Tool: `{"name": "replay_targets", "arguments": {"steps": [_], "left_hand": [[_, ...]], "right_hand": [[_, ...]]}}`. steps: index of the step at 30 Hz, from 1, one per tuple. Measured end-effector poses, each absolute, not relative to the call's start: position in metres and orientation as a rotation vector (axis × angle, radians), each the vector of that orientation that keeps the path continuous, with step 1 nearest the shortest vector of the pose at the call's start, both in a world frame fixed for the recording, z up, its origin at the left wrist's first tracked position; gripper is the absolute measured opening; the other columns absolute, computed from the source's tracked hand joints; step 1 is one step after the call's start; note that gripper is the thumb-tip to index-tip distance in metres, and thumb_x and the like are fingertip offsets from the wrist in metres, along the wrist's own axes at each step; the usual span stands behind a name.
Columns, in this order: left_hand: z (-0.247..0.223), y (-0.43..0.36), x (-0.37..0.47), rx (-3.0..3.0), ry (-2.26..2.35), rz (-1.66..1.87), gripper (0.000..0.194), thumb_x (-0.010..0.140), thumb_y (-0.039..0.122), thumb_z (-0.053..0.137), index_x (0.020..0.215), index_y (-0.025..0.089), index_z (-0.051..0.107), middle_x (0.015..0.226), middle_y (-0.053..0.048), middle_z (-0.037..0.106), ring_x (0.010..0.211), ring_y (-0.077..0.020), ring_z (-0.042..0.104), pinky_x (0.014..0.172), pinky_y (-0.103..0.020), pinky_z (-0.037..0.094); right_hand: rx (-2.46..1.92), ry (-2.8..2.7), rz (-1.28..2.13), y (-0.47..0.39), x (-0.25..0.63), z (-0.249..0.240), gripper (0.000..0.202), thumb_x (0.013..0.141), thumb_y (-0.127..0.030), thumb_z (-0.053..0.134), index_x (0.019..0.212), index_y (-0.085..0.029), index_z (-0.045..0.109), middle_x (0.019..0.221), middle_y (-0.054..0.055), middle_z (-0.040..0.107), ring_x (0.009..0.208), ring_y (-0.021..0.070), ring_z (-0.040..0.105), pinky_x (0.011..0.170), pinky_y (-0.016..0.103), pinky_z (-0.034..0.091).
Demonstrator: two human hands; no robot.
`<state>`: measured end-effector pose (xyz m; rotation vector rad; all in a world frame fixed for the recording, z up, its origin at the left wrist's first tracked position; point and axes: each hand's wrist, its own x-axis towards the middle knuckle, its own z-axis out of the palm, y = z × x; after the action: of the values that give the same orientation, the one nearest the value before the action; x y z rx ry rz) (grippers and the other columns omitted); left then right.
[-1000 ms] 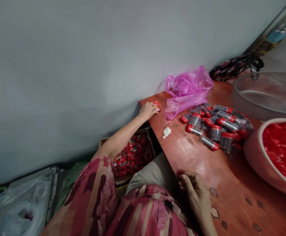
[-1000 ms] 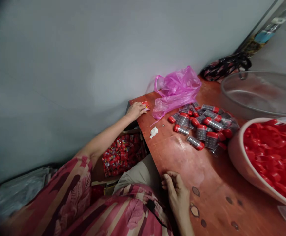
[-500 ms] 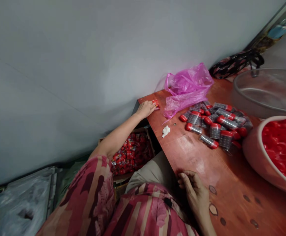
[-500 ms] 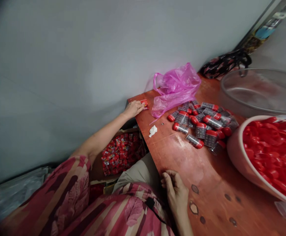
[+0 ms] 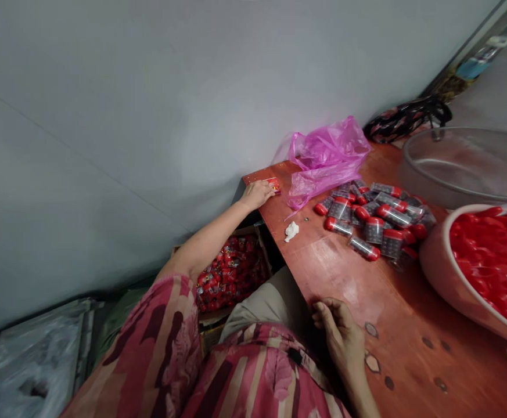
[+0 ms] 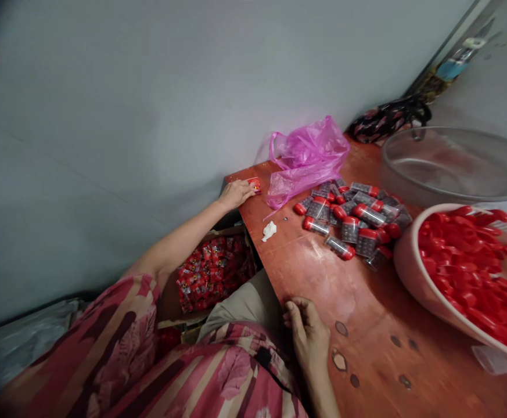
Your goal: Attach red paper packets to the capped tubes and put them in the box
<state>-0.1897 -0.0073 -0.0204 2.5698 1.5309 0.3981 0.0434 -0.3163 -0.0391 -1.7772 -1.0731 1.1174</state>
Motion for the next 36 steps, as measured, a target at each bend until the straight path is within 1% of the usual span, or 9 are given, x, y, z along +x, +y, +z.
{"name": "replay_targets", "arguments": {"steps": [4,8,14,19,21,24,27,33,36], "left_hand": [[-0.021,-0.009,-0.187,2.628,1.555,0.347,0.036,0.092,0.035,0.039,0.088,0.016,0.069,0.092,-0.013,0.063,0.087,-0.0223,0.057,0.075,-0.032,0.04],[-0.028,-0.006,-0.185,2.614,1.602,0.396,0.031,0.09,0.03,0.042,0.086,0.015,0.068,0.09,-0.013,0.063,0.086,-0.0227,0.058,0.074,-0.033,0.04],[0.002,-0.022,-0.187,2.427,1.552,0.88,0.027,0.088,0.026,0.042,0.085,0.017,0.067,0.091,-0.013,0.064,0.092,-0.0215,0.059,0.087,-0.036,0.041],[0.027,-0.123,-0.15,2.219,0.829,1.05,0.019,0.076,0.033,0.063,0.091,0.022,0.068,0.095,-0.01,0.068,0.1,-0.0217,0.062,0.095,-0.041,0.043],[0.022,-0.163,-0.133,2.199,0.641,1.133,0.016,0.081,0.029,0.057,0.091,0.021,0.067,0.096,-0.01,0.07,0.101,-0.0204,0.063,0.095,-0.044,0.046],[0.009,-0.191,-0.118,2.582,0.154,0.969,0.019,0.086,0.021,0.051,0.1,0.019,0.064,0.105,-0.009,0.069,0.105,-0.0189,0.062,0.095,-0.042,0.05],[0.001,-0.193,-0.111,2.791,-0.052,0.912,0.023,0.088,0.019,0.047,0.105,0.018,0.062,0.11,-0.009,0.068,0.107,-0.019,0.061,0.095,-0.039,0.05],[-0.002,-0.215,-0.097,2.296,0.498,1.027,0.035,0.085,0.035,0.055,0.115,0.019,0.058,0.121,-0.01,0.062,0.117,-0.0241,0.055,0.097,-0.043,0.048],[-0.008,-0.236,-0.077,1.482,0.842,1.037,0.047,0.082,0.049,0.055,0.118,0.019,0.055,0.117,-0.012,0.061,0.1,-0.0222,0.063,0.08,-0.037,0.055]], "right_hand": [[-1.753,-1.076,1.107,-0.316,0.043,-0.039,0.028,0.081,-0.046,0.057,0.089,-0.019,0.06,0.071,0.002,0.066,0.059,0.0159,0.063,0.056,0.027,0.052],[-1.743,-1.064,1.09,-0.315,0.04,-0.039,0.028,0.08,-0.046,0.059,0.088,-0.019,0.06,0.068,0.002,0.065,0.057,0.0156,0.061,0.055,0.027,0.051],[-1.618,-0.852,1.238,-0.313,0.047,-0.035,0.032,0.078,-0.047,0.063,0.09,-0.017,0.061,0.076,0.005,0.068,0.062,0.0153,0.062,0.058,0.026,0.051],[-1.265,-0.446,1.65,-0.277,0.058,-0.01,0.065,0.072,-0.074,0.048,0.092,-0.015,0.065,0.088,0.012,0.07,0.063,0.0156,0.064,0.045,0.022,0.047],[-1.169,-0.452,1.759,-0.26,0.065,0.002,0.073,0.065,-0.08,0.047,0.089,-0.014,0.066,0.082,0.011,0.07,0.057,0.0138,0.062,0.036,0.018,0.038],[-1.208,-0.559,1.787,-0.244,0.077,0.015,0.056,0.06,-0.07,0.064,0.067,-0.014,0.061,0.052,0.0,0.058,0.039,0.0072,0.049,0.031,0.015,0.027],[-1.296,-0.794,1.708,-0.246,0.091,0.023,0.036,0.064,-0.047,0.076,0.065,-0.015,0.057,0.046,-0.005,0.051,0.036,0.0037,0.043,0.032,0.014,0.022],[-1.452,-0.976,1.353,-0.268,0.103,0.031,0.033,0.07,-0.047,0.071,0.069,-0.016,0.057,0.046,-0.006,0.051,0.036,0.004,0.042,0.034,0.015,0.026],[-1.491,-0.976,1.172,-0.276,0.1,0.025,0.034,0.072,-0.05,0.068,0.071,-0.017,0.057,0.047,-0.005,0.053,0.037,0.0054,0.043,0.036,0.017,0.03]]}}
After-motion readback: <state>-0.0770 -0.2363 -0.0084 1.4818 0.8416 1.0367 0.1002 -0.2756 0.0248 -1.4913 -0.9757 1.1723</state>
